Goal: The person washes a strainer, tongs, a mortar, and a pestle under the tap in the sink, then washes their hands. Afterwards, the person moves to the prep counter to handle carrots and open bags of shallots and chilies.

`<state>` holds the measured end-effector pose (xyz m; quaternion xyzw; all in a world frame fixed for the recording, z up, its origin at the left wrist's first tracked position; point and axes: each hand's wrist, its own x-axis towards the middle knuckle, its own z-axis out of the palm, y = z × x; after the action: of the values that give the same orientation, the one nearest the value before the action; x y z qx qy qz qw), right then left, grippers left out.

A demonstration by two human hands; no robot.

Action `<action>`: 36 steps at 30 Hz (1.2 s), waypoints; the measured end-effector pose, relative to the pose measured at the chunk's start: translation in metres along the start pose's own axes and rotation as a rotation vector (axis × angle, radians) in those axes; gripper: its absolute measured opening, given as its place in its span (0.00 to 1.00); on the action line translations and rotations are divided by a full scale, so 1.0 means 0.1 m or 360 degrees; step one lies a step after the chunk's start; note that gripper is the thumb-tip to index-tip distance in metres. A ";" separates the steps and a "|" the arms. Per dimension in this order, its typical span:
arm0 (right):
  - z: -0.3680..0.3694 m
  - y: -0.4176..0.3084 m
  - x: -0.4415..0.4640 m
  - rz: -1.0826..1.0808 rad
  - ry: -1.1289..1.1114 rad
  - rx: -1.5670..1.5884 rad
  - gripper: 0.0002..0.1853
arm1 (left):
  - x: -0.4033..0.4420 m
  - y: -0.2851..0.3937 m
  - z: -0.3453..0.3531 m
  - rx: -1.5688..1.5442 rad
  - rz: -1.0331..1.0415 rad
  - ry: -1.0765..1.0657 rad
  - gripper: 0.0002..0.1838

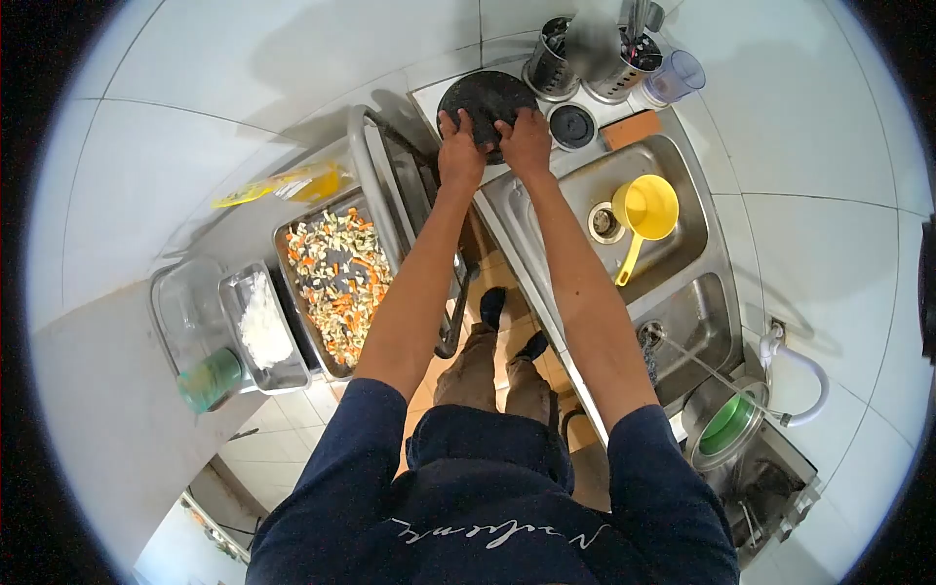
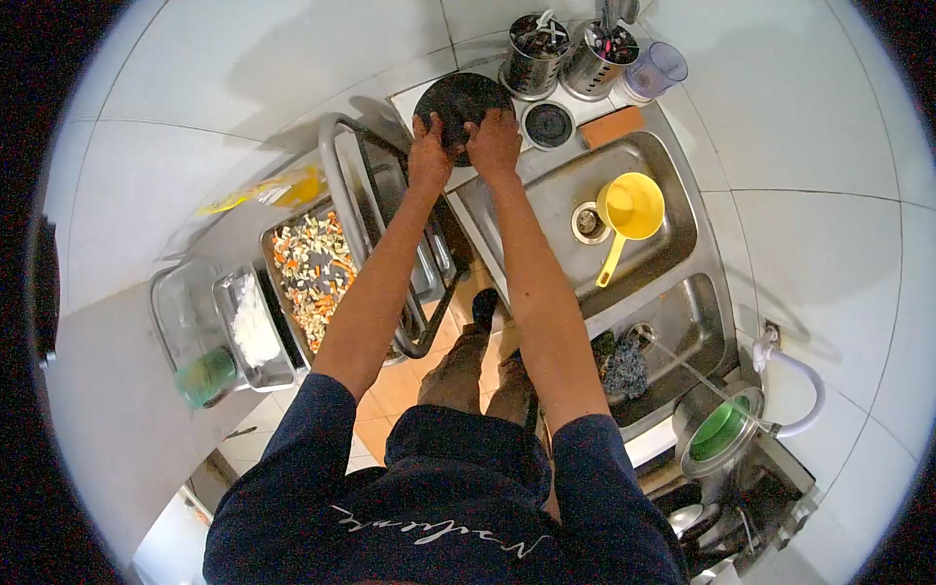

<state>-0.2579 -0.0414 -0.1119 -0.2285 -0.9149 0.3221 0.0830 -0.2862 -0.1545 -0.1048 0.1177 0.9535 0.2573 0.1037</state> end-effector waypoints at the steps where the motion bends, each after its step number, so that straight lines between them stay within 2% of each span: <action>1: 0.02 -0.02 0.03 -0.0062 0.0041 -0.0170 0.25 | 0.01 -0.02 -0.01 0.0002 0.0007 -0.0004 0.43; 4: 0.02 -0.04 0.08 -0.0028 0.0094 -0.0254 0.26 | 0.01 0.00 -0.05 -0.0079 0.0039 -0.0035 0.42; 7: 0.01 -0.03 0.02 -0.0040 0.0195 -0.0208 0.29 | -0.02 0.01 -0.02 -0.0054 -0.0067 -0.0094 0.42; 9: -0.03 0.01 -0.01 -0.0039 0.0209 -0.0160 0.31 | -0.02 0.00 -0.03 -0.0038 -0.0011 -0.0022 0.42; 11: -0.09 0.07 -0.03 -0.0139 0.0064 0.0047 0.31 | 0.00 0.05 -0.05 -0.0012 -0.0067 -0.0086 0.42; 15: -0.16 0.19 -0.22 -0.0237 0.0121 0.0192 0.30 | -0.04 -0.04 0.00 -0.0054 0.0029 -0.0011 0.41; 16: -0.22 0.19 -0.31 -0.0203 0.0156 0.0273 0.25 | -0.03 -0.04 0.02 0.0032 0.0047 0.0063 0.40; 17: -0.28 0.20 -0.39 -0.0151 0.0195 0.0257 0.25 | -0.03 -0.04 0.05 0.0114 0.0079 0.0123 0.40; 19: -0.50 0.33 -0.70 -0.0111 0.0350 0.0490 0.17 | 0.01 -0.16 0.20 -0.0017 0.0351 0.0345 0.35; 20: -0.62 0.47 -0.90 -0.0009 0.0409 0.0436 0.17 | -0.03 -0.08 0.21 -0.0173 0.0412 0.0371 0.31; 22: -0.88 0.71 -1.38 0.0331 0.0203 0.0821 0.13 | -0.41 0.34 0.17 -0.0512 0.0454 0.0386 0.22; 23: -0.97 0.89 -1.62 0.0376 0.0259 0.0793 0.13 | -0.59 0.55 0.18 -0.0688 0.0448 0.0407 0.18; 24: -0.99 1.12 -1.90 0.0500 0.0452 0.0885 0.14 | -0.71 0.62 0.29 -0.0512 0.0631 0.0403 0.14; 25: -1.02 1.34 -2.16 0.0613 0.0638 0.0986 0.14 | -0.89 0.74 0.40 -0.0524 0.0664 0.0379 0.14; 27: -1.26 1.78 -2.64 0.0902 0.0746 0.1017 0.12 | -1.34 1.09 0.66 -0.0716 0.0727 0.0248 0.12; 29: -1.60 2.09 -3.04 0.0909 0.0998 0.1498 0.12 | -1.72 1.32 1.07 -0.0737 0.0964 0.0136 0.11; 31: -1.98 2.34 -3.23 0.1097 0.1223 0.1746 0.12 | -2.26 1.67 1.37 -0.1259 0.0808 -0.0376 0.11; 32: -2.15 2.46 -3.31 0.1094 0.1244 0.1761 0.12 | -2.46 1.83 1.53 -0.1217 0.0881 -0.0516 0.11; 33: -2.32 2.58 -3.38 0.1058 0.1313 0.2044 0.13 | -2.66 1.99 1.68 -0.1170 0.0950 -0.0654 0.11; 34: -2.45 2.67 -3.43 0.1013 0.1376 0.2326 0.13 | -2.90 2.22 1.71 -0.1162 0.0882 -0.0821 0.12; 35: -2.54 2.73 -3.46 0.1008 0.1389 0.2340 0.13 | -3.13 2.45 1.74 -0.1151 0.0807 -0.0985 0.14; 36: -2.60 2.78 -3.47 0.1017 0.1445 0.2392 0.13 | -3.32 2.61 1.92 -0.1139 0.0818 -0.0988 0.14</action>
<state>0.2270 0.1298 -0.0849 -0.4597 -0.2402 0.7168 0.4661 0.1239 0.0616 -0.0876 0.3750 0.6713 0.5362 0.3481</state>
